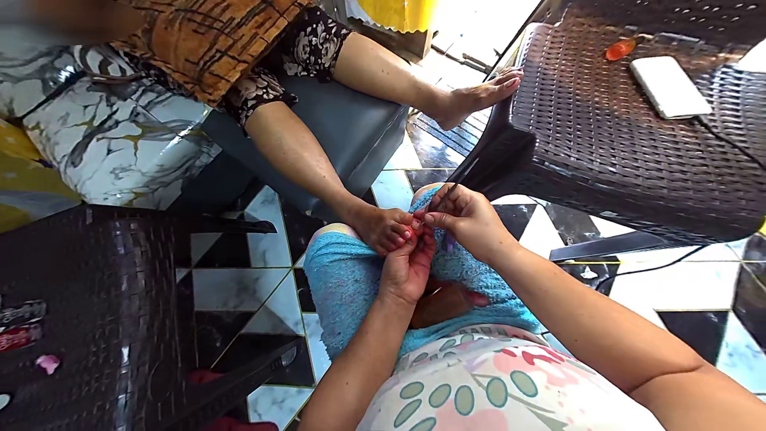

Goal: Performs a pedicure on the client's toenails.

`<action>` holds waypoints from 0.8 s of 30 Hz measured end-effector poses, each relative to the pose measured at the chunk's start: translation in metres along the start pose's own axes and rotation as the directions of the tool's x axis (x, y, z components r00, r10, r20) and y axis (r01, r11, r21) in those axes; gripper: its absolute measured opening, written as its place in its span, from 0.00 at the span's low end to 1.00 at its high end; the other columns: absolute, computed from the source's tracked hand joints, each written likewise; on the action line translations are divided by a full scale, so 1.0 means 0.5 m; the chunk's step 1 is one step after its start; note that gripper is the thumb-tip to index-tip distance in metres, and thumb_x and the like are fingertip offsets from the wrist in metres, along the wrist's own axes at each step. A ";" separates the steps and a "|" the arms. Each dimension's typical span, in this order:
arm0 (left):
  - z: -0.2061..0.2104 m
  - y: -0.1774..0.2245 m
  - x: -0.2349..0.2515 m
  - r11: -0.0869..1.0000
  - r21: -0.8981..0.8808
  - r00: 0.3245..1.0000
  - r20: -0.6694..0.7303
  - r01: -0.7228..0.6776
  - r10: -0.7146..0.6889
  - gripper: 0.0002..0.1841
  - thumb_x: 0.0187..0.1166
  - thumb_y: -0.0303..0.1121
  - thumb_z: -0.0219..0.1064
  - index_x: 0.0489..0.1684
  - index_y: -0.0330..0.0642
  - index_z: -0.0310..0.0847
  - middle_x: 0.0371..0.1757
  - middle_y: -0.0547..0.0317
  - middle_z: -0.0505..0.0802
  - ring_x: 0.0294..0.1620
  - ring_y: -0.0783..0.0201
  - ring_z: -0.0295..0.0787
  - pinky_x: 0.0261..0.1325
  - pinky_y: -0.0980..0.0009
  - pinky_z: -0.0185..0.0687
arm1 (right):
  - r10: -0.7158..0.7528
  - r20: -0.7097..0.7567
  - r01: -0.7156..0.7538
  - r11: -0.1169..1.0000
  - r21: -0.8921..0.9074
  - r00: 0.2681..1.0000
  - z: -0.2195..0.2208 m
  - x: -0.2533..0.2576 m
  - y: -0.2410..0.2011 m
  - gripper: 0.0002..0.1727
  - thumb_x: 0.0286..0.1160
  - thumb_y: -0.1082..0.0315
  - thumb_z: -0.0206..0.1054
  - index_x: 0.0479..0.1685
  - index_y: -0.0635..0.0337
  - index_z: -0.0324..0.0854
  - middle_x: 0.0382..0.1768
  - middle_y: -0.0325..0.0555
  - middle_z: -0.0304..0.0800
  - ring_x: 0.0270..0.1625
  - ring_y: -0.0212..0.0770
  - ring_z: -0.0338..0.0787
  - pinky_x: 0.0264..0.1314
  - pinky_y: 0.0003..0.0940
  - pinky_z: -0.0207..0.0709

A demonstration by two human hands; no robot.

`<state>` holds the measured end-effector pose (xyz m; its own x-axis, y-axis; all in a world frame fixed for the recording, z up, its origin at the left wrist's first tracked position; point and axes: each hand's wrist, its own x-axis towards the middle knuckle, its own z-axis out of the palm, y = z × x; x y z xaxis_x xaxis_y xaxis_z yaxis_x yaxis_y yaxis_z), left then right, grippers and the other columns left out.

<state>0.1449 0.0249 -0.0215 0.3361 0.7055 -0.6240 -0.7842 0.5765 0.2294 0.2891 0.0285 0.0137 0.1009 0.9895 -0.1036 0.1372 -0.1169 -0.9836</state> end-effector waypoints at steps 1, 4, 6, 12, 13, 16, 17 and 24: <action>0.001 0.000 0.001 1.000 0.000 1.000 -0.007 0.002 -0.002 0.13 0.90 0.22 0.47 0.44 0.35 0.80 0.37 0.51 0.92 0.39 0.60 0.93 0.54 0.70 0.90 | 0.006 -0.012 -0.006 1.000 -0.007 1.000 0.002 0.003 0.000 0.12 0.69 0.80 0.76 0.45 0.60 0.79 0.29 0.40 0.89 0.28 0.30 0.88 0.33 0.25 0.83; 0.002 -0.002 0.002 1.000 0.000 1.000 -0.010 0.002 -0.002 0.12 0.90 0.22 0.47 0.40 0.36 0.78 0.36 0.51 0.91 0.40 0.60 0.93 0.54 0.69 0.90 | 0.040 -0.043 -0.039 0.999 0.025 0.998 0.010 0.015 0.005 0.12 0.70 0.80 0.75 0.45 0.62 0.78 0.30 0.42 0.90 0.29 0.32 0.89 0.35 0.26 0.85; 0.000 -0.002 0.003 1.000 -0.004 1.000 -0.002 0.004 -0.004 0.13 0.90 0.22 0.48 0.39 0.36 0.79 0.36 0.51 0.91 0.39 0.59 0.93 0.55 0.69 0.90 | 0.052 -0.051 -0.049 0.997 0.059 0.997 0.014 0.018 0.005 0.11 0.70 0.81 0.75 0.44 0.63 0.78 0.31 0.44 0.91 0.30 0.32 0.90 0.36 0.27 0.87; 0.000 0.001 0.001 1.000 0.002 1.000 0.001 -0.004 0.004 0.12 0.89 0.21 0.49 0.43 0.36 0.80 0.38 0.51 0.92 0.40 0.61 0.93 0.54 0.70 0.90 | 0.018 -0.013 -0.017 1.000 0.007 1.000 0.006 -0.004 -0.013 0.12 0.69 0.82 0.75 0.45 0.61 0.78 0.30 0.41 0.90 0.29 0.30 0.88 0.34 0.25 0.83; 0.001 0.001 0.002 1.000 0.006 1.000 -0.001 -0.004 0.004 0.12 0.89 0.21 0.48 0.43 0.36 0.80 0.38 0.51 0.92 0.40 0.61 0.93 0.54 0.70 0.90 | 0.016 -0.024 -0.016 1.000 -0.012 1.000 0.009 -0.002 -0.011 0.12 0.70 0.81 0.74 0.45 0.61 0.78 0.29 0.41 0.89 0.29 0.30 0.87 0.33 0.25 0.83; 0.000 -0.001 0.004 0.999 0.032 1.000 0.017 -0.016 0.015 0.13 0.89 0.20 0.48 0.38 0.37 0.79 0.36 0.52 0.91 0.38 0.61 0.92 0.53 0.70 0.90 | 0.013 -0.049 -0.014 1.000 -0.019 0.999 0.016 0.012 -0.004 0.12 0.71 0.81 0.75 0.45 0.61 0.77 0.31 0.43 0.91 0.30 0.32 0.90 0.36 0.27 0.86; -0.001 -0.001 0.004 0.999 0.043 0.999 0.024 -0.022 0.021 0.13 0.88 0.20 0.48 0.38 0.38 0.79 0.35 0.53 0.90 0.38 0.62 0.92 0.53 0.70 0.89 | 0.007 -0.047 -0.008 1.000 -0.015 0.999 0.016 0.012 -0.004 0.12 0.71 0.81 0.74 0.45 0.61 0.77 0.31 0.43 0.91 0.30 0.32 0.91 0.36 0.27 0.86; 0.002 -0.002 0.005 0.998 0.052 1.000 -0.003 -0.021 0.021 0.11 0.87 0.19 0.49 0.41 0.37 0.78 0.36 0.53 0.90 0.38 0.62 0.91 0.53 0.70 0.89 | -0.023 -0.043 0.019 0.995 -0.100 0.999 0.016 0.003 -0.011 0.11 0.71 0.80 0.74 0.44 0.61 0.77 0.29 0.40 0.89 0.27 0.29 0.86 0.32 0.24 0.81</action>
<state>0.1471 0.0265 -0.0225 0.3183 0.7161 -0.6211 -0.7629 0.5825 0.2806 0.2804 0.0313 0.0178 0.1395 0.9874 -0.0740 0.2365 -0.1058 -0.9659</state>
